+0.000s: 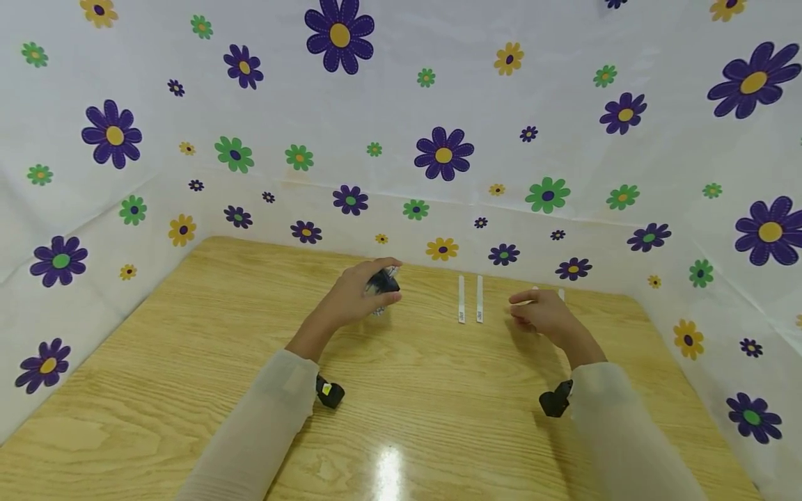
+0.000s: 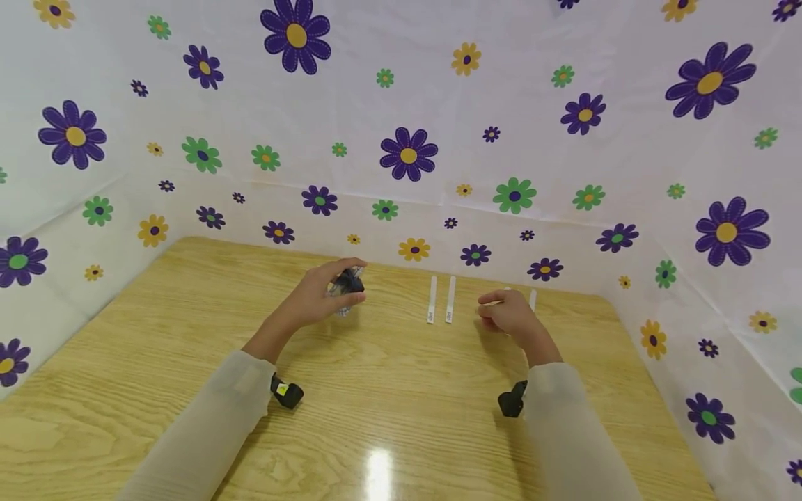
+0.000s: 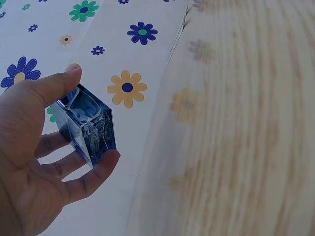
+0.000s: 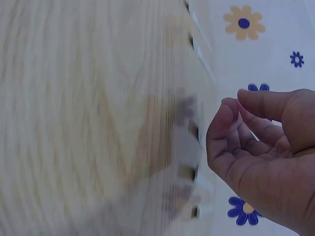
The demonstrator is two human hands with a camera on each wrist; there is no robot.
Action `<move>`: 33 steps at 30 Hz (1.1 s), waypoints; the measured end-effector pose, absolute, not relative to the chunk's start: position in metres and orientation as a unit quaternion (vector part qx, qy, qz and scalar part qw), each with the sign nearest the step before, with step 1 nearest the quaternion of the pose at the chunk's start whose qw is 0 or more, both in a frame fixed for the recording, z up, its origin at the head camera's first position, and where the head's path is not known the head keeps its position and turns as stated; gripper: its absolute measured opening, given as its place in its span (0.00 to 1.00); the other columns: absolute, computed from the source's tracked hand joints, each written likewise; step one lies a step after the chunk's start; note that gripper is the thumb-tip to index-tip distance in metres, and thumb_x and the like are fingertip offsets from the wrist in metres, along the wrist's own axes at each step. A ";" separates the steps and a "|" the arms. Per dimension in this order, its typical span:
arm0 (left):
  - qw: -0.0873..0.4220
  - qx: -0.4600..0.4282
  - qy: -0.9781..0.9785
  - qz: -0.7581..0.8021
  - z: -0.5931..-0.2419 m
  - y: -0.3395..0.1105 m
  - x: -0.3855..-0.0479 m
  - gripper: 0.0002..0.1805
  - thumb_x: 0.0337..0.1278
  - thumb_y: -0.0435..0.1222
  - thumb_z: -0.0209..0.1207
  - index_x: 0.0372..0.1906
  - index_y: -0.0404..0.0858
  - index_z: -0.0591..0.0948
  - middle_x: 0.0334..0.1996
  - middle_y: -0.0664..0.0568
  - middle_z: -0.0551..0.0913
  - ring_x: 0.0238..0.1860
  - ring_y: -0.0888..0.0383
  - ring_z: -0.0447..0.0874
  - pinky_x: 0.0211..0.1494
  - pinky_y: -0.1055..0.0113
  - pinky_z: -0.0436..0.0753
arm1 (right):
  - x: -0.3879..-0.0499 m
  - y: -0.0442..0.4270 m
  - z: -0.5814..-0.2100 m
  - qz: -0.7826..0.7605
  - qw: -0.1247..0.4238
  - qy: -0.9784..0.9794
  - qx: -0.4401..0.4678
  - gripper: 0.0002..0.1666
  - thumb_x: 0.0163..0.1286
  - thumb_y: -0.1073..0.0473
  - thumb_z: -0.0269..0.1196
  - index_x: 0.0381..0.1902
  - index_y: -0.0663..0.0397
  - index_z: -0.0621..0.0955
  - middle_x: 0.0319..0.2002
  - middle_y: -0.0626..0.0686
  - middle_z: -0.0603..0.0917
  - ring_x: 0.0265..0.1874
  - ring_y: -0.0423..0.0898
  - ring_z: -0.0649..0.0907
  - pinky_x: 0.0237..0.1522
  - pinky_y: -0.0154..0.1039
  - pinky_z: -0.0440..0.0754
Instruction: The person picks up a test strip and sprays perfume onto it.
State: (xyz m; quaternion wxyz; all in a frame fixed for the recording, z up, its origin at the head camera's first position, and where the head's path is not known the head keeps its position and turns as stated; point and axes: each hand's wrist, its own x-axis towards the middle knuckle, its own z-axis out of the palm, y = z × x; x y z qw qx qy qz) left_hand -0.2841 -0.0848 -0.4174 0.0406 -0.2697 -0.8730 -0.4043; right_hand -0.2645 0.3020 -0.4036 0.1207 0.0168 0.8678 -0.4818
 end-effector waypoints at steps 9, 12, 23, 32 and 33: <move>0.038 -0.261 -0.878 -0.400 -0.418 -0.085 -0.284 0.33 0.67 0.51 0.66 0.74 0.59 0.70 0.73 0.47 0.70 0.73 0.38 0.66 0.69 0.35 0.69 | -0.252 0.347 -0.402 -0.442 0.123 0.889 0.005 0.25 0.80 0.63 0.56 0.65 0.78 0.70 0.40 0.58 0.81 0.36 0.47 0.80 0.40 0.37 0.86; 0.038 -0.263 -0.876 -0.402 -0.418 -0.085 -0.284 0.33 0.67 0.52 0.65 0.74 0.59 0.70 0.73 0.47 0.70 0.73 0.38 0.66 0.69 0.35 0.69 | -0.248 0.359 -0.403 -0.430 0.124 0.894 0.008 0.25 0.79 0.63 0.57 0.64 0.78 0.70 0.35 0.55 0.81 0.32 0.46 0.79 0.36 0.37 0.84; 0.037 -0.258 -0.878 -0.402 -0.418 -0.085 -0.284 0.34 0.66 0.52 0.65 0.74 0.59 0.70 0.74 0.47 0.69 0.74 0.38 0.64 0.70 0.35 0.68 | -0.242 0.383 -0.410 -0.415 0.107 0.903 0.042 0.23 0.77 0.63 0.57 0.60 0.80 0.71 0.39 0.57 0.82 0.32 0.45 0.80 0.36 0.36 0.86; 0.035 -0.258 -0.880 -0.398 -0.418 -0.084 -0.284 0.34 0.67 0.52 0.65 0.75 0.58 0.69 0.74 0.47 0.69 0.74 0.39 0.64 0.71 0.35 0.67 | -0.243 0.382 -0.411 -0.415 0.090 0.897 0.122 0.27 0.75 0.56 0.62 0.58 0.78 0.74 0.41 0.57 0.82 0.32 0.43 0.81 0.34 0.34 0.85; 0.035 -0.257 -0.881 -0.397 -0.418 -0.084 -0.284 0.34 0.67 0.52 0.65 0.75 0.58 0.69 0.74 0.47 0.69 0.74 0.39 0.64 0.71 0.36 0.67 | -0.243 0.381 -0.410 -0.419 0.093 0.894 0.129 0.27 0.75 0.55 0.63 0.57 0.77 0.75 0.42 0.57 0.82 0.33 0.43 0.81 0.35 0.34 0.86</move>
